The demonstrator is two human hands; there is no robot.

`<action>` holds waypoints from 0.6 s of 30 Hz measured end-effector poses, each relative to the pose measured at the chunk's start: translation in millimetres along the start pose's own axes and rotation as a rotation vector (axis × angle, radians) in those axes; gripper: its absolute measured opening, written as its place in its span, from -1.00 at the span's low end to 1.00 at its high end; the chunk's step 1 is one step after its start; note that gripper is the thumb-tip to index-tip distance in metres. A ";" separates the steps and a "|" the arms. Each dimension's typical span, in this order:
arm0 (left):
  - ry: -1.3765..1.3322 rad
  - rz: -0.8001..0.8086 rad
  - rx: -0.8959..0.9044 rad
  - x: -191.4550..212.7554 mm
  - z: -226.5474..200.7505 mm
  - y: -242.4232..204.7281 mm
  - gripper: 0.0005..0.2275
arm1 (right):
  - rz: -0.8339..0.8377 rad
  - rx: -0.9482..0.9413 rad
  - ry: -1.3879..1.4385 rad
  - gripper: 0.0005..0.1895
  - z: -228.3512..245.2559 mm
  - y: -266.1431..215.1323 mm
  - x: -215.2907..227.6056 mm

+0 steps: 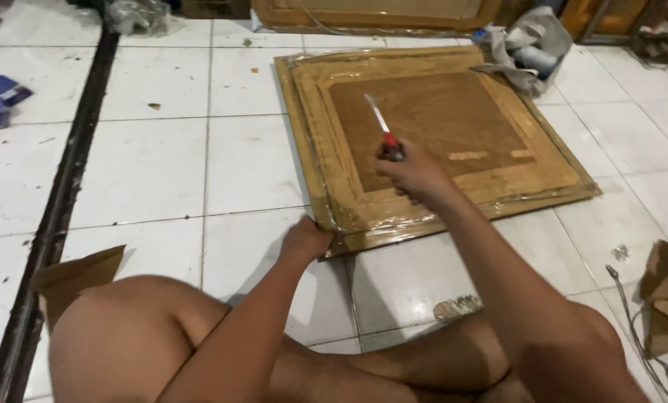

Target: The person sits on the floor and uses a screwdriver to peel and remove clear packing tape from the edges of a wooden frame. The tape is lifted and pulled away from the frame's perimeter throughout the clip.

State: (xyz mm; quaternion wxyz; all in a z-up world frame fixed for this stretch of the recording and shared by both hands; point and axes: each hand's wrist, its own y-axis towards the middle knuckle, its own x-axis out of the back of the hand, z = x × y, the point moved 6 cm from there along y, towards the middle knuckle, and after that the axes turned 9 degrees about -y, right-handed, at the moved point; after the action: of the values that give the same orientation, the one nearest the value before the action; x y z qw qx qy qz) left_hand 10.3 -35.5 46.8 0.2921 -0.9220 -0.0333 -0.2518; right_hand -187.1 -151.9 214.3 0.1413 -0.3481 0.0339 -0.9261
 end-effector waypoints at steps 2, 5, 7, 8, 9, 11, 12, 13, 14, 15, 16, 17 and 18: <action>-0.051 -0.108 -0.063 7.7 -3.9 14.6 -0.50 | -0.020 -0.075 0.053 -0.67 -63.4 6.9 27.8; -0.194 -0.346 -0.275 21.1 -17.0 18.6 -0.72 | -0.110 -0.214 0.173 -0.57 -162.8 8.4 85.9; -0.273 -0.450 -0.438 25.5 -16.9 21.3 -0.87 | -0.203 -0.294 0.253 -0.51 -235.5 8.2 128.5; -0.323 -0.448 -0.485 22.6 -15.3 29.7 -0.87 | -0.265 -0.355 0.446 -0.58 -275.2 3.5 154.2; -0.376 -0.444 -0.530 18.4 -15.2 39.4 -0.85 | -0.331 -0.408 0.641 -0.63 -315.8 -3.5 180.7; -0.339 -0.388 -0.462 6.4 -26.4 22.8 -0.74 | -0.625 -0.533 0.949 -0.73 -428.0 -7.1 216.8; -0.302 -0.381 -0.365 7.5 -27.9 16.4 -0.61 | -0.872 -0.627 1.253 -0.74 -483.8 -10.0 228.8; -0.293 -0.354 -0.393 2.5 -47.0 9.8 -0.61 | -0.910 -0.621 1.266 -0.74 -487.9 -22.0 240.9; -0.183 -0.369 -0.250 1.7 -54.3 5.7 -0.43 | -1.093 -0.741 1.462 -0.72 -494.8 -35.0 241.7; -0.071 -0.387 -0.109 2.9 -60.3 0.7 -0.21 | -1.271 -0.859 1.662 -0.60 -498.2 -46.6 239.0; -0.060 -0.377 -0.131 -1.1 -54.2 9.6 -0.21 | -1.291 -0.850 1.680 -0.60 -502.2 -50.8 241.9; 0.016 -0.397 -0.103 -2.5 -45.6 19.2 -0.37 | -1.414 -0.902 1.723 -0.68 -506.4 -59.7 241.3; 0.088 -0.423 -0.076 -1.9 -37.1 30.6 -0.42 | -1.534 -0.953 1.764 -0.76 -508.5 -64.5 239.7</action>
State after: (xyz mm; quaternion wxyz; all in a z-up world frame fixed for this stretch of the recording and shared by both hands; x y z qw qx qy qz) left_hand -1.5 -81.3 55.9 0.1988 -0.8930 -0.2036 -0.3487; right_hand -707.3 -176.6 -7.2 -0.6411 0.4406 0.2358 -0.5825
